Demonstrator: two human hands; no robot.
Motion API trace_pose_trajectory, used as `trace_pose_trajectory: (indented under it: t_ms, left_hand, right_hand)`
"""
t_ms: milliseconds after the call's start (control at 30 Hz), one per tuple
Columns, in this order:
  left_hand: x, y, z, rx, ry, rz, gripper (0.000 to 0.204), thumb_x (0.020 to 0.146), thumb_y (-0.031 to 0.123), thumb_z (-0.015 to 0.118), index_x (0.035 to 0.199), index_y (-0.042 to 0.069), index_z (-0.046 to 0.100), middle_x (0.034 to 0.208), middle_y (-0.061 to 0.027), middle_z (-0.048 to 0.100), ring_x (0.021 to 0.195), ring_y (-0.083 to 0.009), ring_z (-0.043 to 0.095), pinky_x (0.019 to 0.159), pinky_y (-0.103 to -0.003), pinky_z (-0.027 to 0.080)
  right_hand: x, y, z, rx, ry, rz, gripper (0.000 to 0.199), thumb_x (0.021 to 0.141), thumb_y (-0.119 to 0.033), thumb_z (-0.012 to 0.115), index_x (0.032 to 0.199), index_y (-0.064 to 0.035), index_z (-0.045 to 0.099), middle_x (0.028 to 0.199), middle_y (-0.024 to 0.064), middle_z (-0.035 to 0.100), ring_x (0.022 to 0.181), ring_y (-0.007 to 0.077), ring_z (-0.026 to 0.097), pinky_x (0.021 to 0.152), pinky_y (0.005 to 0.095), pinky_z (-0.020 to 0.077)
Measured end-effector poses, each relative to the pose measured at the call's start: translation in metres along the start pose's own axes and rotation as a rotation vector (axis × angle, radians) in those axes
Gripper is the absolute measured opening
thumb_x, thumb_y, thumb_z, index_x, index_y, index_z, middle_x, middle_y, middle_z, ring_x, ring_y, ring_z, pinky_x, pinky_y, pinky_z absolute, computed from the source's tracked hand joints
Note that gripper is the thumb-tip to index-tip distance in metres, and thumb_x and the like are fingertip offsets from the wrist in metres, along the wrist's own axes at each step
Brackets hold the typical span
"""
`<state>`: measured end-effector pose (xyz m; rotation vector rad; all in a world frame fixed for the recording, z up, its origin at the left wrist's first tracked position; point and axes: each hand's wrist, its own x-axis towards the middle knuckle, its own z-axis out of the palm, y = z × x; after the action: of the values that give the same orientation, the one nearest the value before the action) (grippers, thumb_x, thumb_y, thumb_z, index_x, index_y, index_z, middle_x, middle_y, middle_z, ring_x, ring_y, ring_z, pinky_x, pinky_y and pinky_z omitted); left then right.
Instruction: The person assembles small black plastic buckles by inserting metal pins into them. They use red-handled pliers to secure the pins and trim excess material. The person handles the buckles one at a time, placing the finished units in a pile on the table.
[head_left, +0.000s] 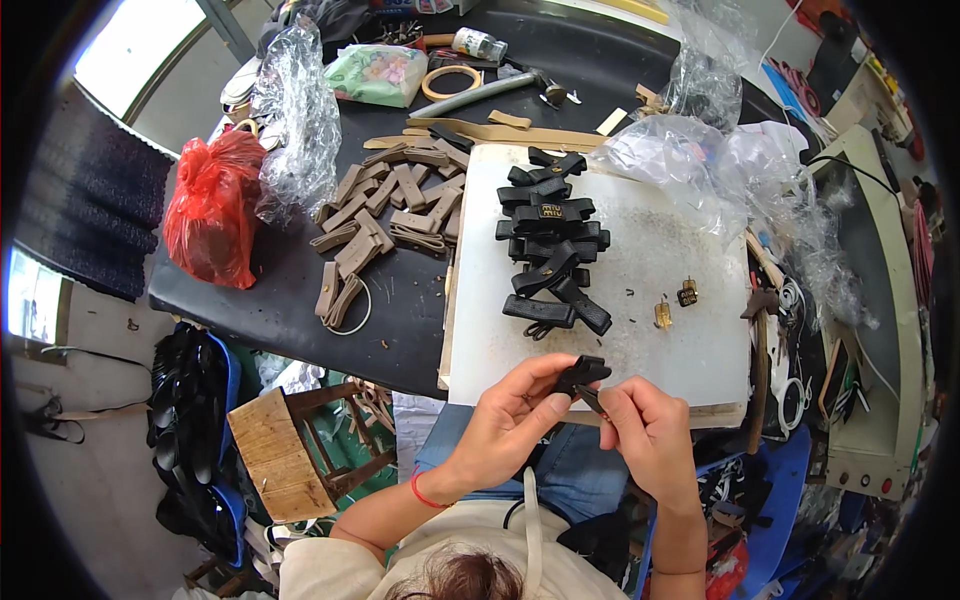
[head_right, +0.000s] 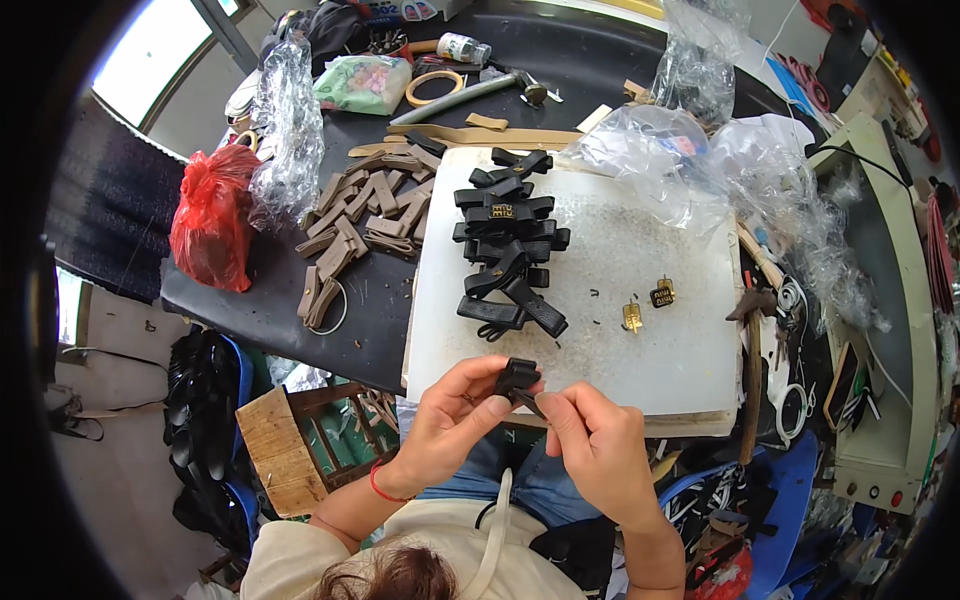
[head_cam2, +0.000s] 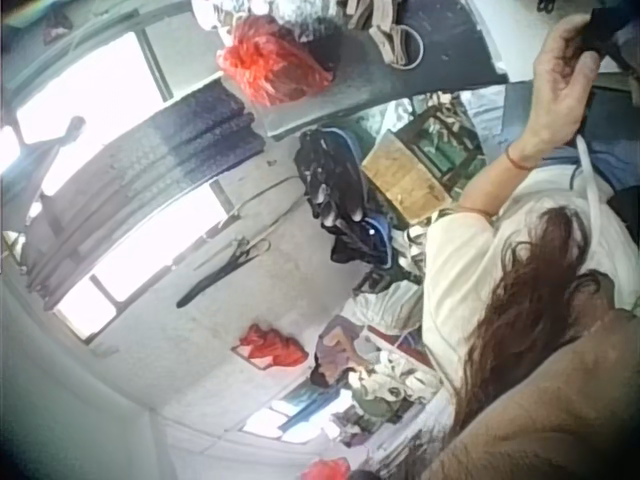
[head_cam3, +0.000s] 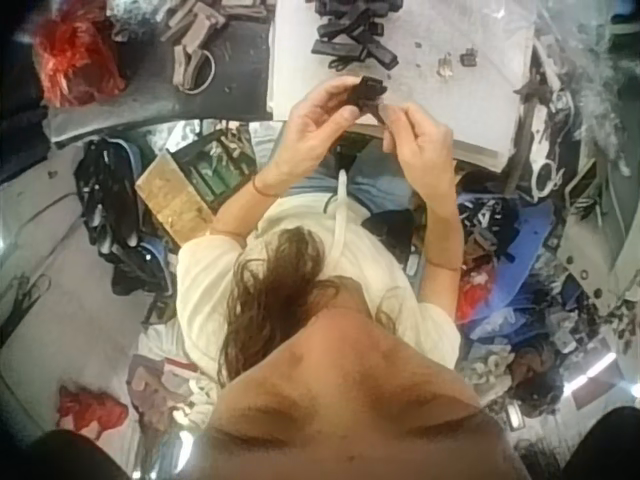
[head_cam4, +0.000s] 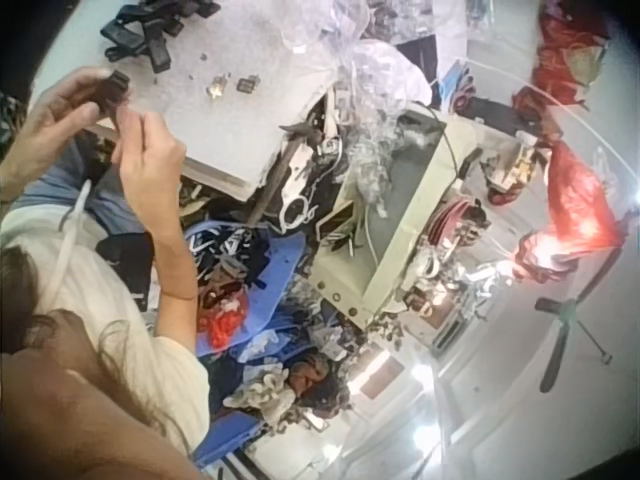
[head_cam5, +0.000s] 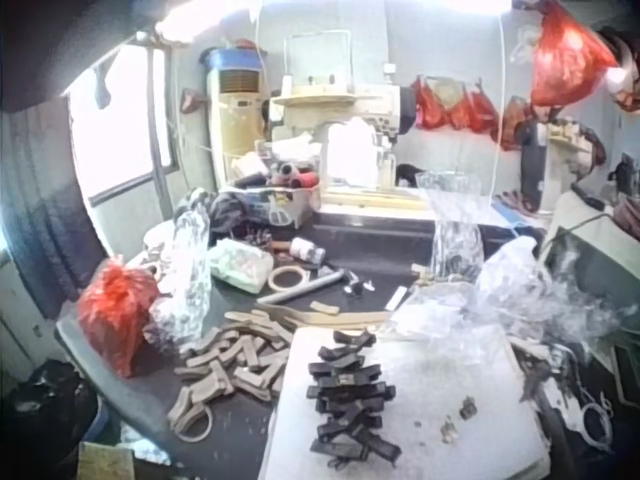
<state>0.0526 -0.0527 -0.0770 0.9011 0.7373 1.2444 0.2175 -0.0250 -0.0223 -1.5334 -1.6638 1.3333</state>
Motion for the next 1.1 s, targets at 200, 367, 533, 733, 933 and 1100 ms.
trace_pose_trajectory:
  t_ms: [200,367,533,733,933,1100]
  left_hand:
    - [0.002,0.012,-0.001,-0.016,0.043,-0.141,0.030,0.090,-0.001,0.054,0.118,-0.003,0.047,0.114,-0.0147,0.059,0.108,-0.0185,0.057,0.095,-0.032,0.044]
    - [0.004,0.026,0.006,0.264,0.054,-0.038,0.023,0.086,-0.004,0.058,0.109,-0.006,0.058,0.100,-0.0120,0.065,0.094,-0.0157,0.063,0.083,-0.027,0.050]
    - [0.069,0.051,-0.010,0.985,0.311,0.529,0.025,0.081,-0.006,0.061,0.106,0.000,0.062,0.099,-0.0150,0.067,0.086,-0.0224,0.067,0.075,-0.029,0.052]
    - [0.102,0.024,-0.023,1.557,0.285,0.691,0.038,0.081,0.006,0.064,0.118,0.001,0.057,0.127,-0.0154,0.052,0.116,-0.0346,0.048,0.097,-0.041,0.039]
    - [0.060,0.024,-0.001,1.117,0.116,0.839,0.027,0.078,-0.002,0.065,0.105,0.000,0.063,0.101,-0.0159,0.062,0.086,-0.0320,0.062,0.073,-0.035,0.052]
    - [0.040,0.029,0.011,0.481,-0.017,-0.072,0.017,0.087,0.005,0.060,0.101,-0.005,0.062,0.084,-0.0125,0.067,0.072,-0.0202,0.068,0.064,-0.027,0.055]
  right_hand:
    - [-0.003,0.005,0.004,-0.037,0.005,-0.025,0.019,0.090,-0.016,0.060,0.079,-0.0009,0.062,0.052,0.0015,0.055,0.046,0.0044,0.045,0.043,0.0224,0.0346]
    - [0.007,0.025,-0.012,0.439,-0.312,0.234,0.019,0.087,-0.020,0.064,0.078,-0.0029,0.061,0.057,0.0031,0.054,0.051,0.0060,0.045,0.046,0.0252,0.0357]
    - [0.031,0.048,-0.031,-0.460,0.354,-0.272,0.013,0.079,-0.006,0.064,0.092,-0.0037,0.063,0.066,0.0091,0.051,0.058,0.0219,0.053,0.054,0.0315,0.0424]
    - [0.065,0.065,-0.037,-0.514,0.444,-0.426,0.034,0.070,0.012,0.057,0.101,-0.0020,0.063,0.086,0.0136,0.054,0.075,0.0270,0.058,0.065,0.0329,0.0471]
    - [0.045,0.038,-0.027,-0.226,0.426,-0.240,0.019,0.080,0.003,0.062,0.098,-0.0023,0.063,0.077,0.0055,0.060,0.061,0.0128,0.056,0.056,0.0255,0.0439]
    - [0.023,0.015,-0.016,0.170,0.100,-0.142,0.010,0.083,-0.003,0.064,0.093,-0.0007,0.064,0.072,0.0003,0.061,0.059,0.0047,0.049,0.053,0.0218,0.0400]
